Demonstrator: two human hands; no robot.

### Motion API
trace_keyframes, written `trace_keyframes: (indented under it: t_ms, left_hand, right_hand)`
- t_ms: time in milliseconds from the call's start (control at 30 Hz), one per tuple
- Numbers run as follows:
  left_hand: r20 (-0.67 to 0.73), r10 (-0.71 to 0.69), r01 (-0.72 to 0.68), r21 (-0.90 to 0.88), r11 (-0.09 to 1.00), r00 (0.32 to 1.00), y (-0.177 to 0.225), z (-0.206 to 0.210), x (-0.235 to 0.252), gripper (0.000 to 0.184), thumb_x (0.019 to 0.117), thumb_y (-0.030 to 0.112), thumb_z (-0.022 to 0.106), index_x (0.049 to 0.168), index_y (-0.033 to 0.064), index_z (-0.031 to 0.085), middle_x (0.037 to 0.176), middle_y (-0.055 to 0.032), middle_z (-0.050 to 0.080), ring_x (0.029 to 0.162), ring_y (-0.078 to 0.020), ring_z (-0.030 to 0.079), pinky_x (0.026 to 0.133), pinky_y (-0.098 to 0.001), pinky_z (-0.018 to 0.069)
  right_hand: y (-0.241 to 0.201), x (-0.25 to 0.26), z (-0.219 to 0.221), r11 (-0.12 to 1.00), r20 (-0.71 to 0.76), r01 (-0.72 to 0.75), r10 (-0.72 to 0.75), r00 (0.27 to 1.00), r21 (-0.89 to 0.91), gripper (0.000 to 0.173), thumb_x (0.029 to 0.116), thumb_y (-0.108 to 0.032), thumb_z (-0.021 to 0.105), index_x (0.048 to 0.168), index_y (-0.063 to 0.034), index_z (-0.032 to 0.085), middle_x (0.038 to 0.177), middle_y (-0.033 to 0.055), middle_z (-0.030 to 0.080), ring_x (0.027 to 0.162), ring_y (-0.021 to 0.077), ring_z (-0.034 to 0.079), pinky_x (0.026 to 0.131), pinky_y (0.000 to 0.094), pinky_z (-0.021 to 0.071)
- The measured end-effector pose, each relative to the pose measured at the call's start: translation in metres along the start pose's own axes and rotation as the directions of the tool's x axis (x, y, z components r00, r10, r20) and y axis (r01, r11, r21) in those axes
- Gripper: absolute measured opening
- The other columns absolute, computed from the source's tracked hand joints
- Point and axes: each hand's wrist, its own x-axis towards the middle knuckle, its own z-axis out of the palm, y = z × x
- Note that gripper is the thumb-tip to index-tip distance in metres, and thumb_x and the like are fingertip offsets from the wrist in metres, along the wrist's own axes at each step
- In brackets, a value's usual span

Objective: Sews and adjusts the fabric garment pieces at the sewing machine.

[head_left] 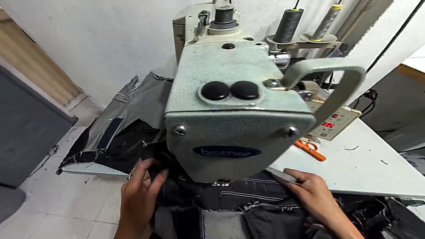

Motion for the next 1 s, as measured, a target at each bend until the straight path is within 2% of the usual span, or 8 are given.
trace_keyframes:
  t_ms: [67, 233, 333, 433, 600, 700, 800, 1000]
  left_hand:
    - [0.037, -0.053, 0.055, -0.047, 0.997, 0.998, 0.004, 0.003, 0.002, 0.029, 0.0857, 0.026, 0.071, 0.108, 0.0085, 0.068, 0.092, 0.0097, 0.073, 0.085, 0.0081, 0.067, 0.075, -0.0153, 0.0570]
    - [-0.028, -0.103, 0.104, 0.023, 0.994, 0.994, -0.021, 0.019, 0.021, 0.023, 0.0883, 0.015, 0.064, 0.109, 0.0056, 0.069, 0.090, 0.0036, 0.071, 0.083, 0.0029, 0.066, 0.078, -0.0232, 0.0556]
    - [-0.019, -0.126, 0.125, -0.012, 0.992, 0.992, -0.025, 0.014, 0.024, 0.023, 0.0866, 0.014, 0.065, 0.109, 0.0082, 0.068, 0.087, 0.0085, 0.070, 0.080, 0.0076, 0.063, 0.074, -0.0176, 0.0535]
    - [0.025, -0.119, 0.121, -0.118, 0.986, 0.993, -0.031, 0.007, 0.015, 0.024, 0.0840, 0.017, 0.068, 0.107, 0.0112, 0.068, 0.086, 0.0136, 0.071, 0.079, 0.0088, 0.065, 0.072, -0.0139, 0.0558]
    - [0.038, -0.134, 0.137, -0.102, 0.985, 0.990, -0.028, 0.000, -0.001, 0.025, 0.0856, 0.025, 0.071, 0.108, 0.0156, 0.066, 0.084, 0.0174, 0.070, 0.073, 0.0123, 0.063, 0.066, -0.0092, 0.0525]
    - [0.027, -0.144, 0.146, -0.127, 0.981, 0.989, -0.027, 0.001, -0.002, 0.024, 0.0854, 0.023, 0.070, 0.107, 0.0156, 0.065, 0.080, 0.0188, 0.068, 0.067, 0.0135, 0.060, 0.060, -0.0073, 0.0488]
    - [0.028, -0.123, 0.125, -0.155, 0.980, 0.992, -0.031, 0.000, -0.003, 0.023, 0.0860, 0.024, 0.070, 0.107, 0.0165, 0.065, 0.080, 0.0191, 0.070, 0.068, 0.0126, 0.061, 0.062, -0.0075, 0.0501]
    - [0.029, -0.134, 0.137, -0.180, 0.974, 0.991, -0.032, -0.001, -0.006, 0.021, 0.0858, 0.024, 0.071, 0.105, 0.0173, 0.064, 0.077, 0.0197, 0.069, 0.066, 0.0121, 0.062, 0.059, -0.0079, 0.0503]
  right_hand:
    - [0.005, -0.002, -0.006, 0.999, -0.012, -0.044, 0.044, 0.999, -0.014, 0.037, 0.0870, -0.040, 0.062, 0.061, -0.0148, 0.056, 0.053, -0.0115, 0.045, 0.050, -0.0039, 0.041, 0.049, 0.0235, 0.0337]
    - [-0.021, 0.016, 0.016, 1.000, -0.045, -0.030, 0.030, 0.999, -0.005, 0.029, 0.0856, -0.034, 0.063, 0.062, -0.0170, 0.058, 0.054, -0.0127, 0.047, 0.051, -0.0051, 0.044, 0.049, 0.0224, 0.0361]
    - [-0.025, 0.024, 0.019, 0.999, -0.056, 0.012, -0.014, 0.998, -0.032, 0.027, 0.0844, -0.032, 0.062, 0.062, -0.0170, 0.058, 0.054, -0.0122, 0.048, 0.052, -0.0061, 0.046, 0.051, 0.0210, 0.0360]
    - [-0.022, 0.023, 0.017, 0.997, -0.039, 0.073, -0.074, 0.996, -0.031, 0.030, 0.0868, -0.033, 0.061, 0.064, -0.0132, 0.061, 0.056, -0.0098, 0.051, 0.055, -0.0078, 0.048, 0.053, 0.0181, 0.0372]
    - [-0.013, 0.023, 0.014, 0.996, -0.010, 0.089, -0.089, 0.996, -0.008, 0.031, 0.0869, -0.035, 0.064, 0.064, -0.0146, 0.060, 0.056, -0.0115, 0.051, 0.055, -0.0105, 0.047, 0.053, 0.0152, 0.0375]
    - [-0.014, 0.027, 0.013, 0.995, 0.000, 0.100, -0.100, 0.995, -0.019, 0.031, 0.0861, -0.035, 0.064, 0.062, -0.0155, 0.058, 0.055, -0.0125, 0.049, 0.054, -0.0108, 0.046, 0.051, 0.0151, 0.0358]
    - [-0.017, 0.028, 0.013, 0.991, 0.000, 0.129, -0.129, 0.992, -0.022, 0.032, 0.0880, -0.036, 0.063, 0.064, -0.0149, 0.061, 0.055, -0.0120, 0.050, 0.054, -0.0115, 0.046, 0.052, 0.0140, 0.0357]
    - [-0.017, 0.023, 0.014, 0.975, -0.010, 0.215, -0.216, 0.976, -0.059, 0.040, 0.0914, -0.041, 0.059, 0.063, -0.0124, 0.055, 0.053, -0.0067, 0.048, 0.052, -0.0078, 0.045, 0.050, 0.0158, 0.0344]
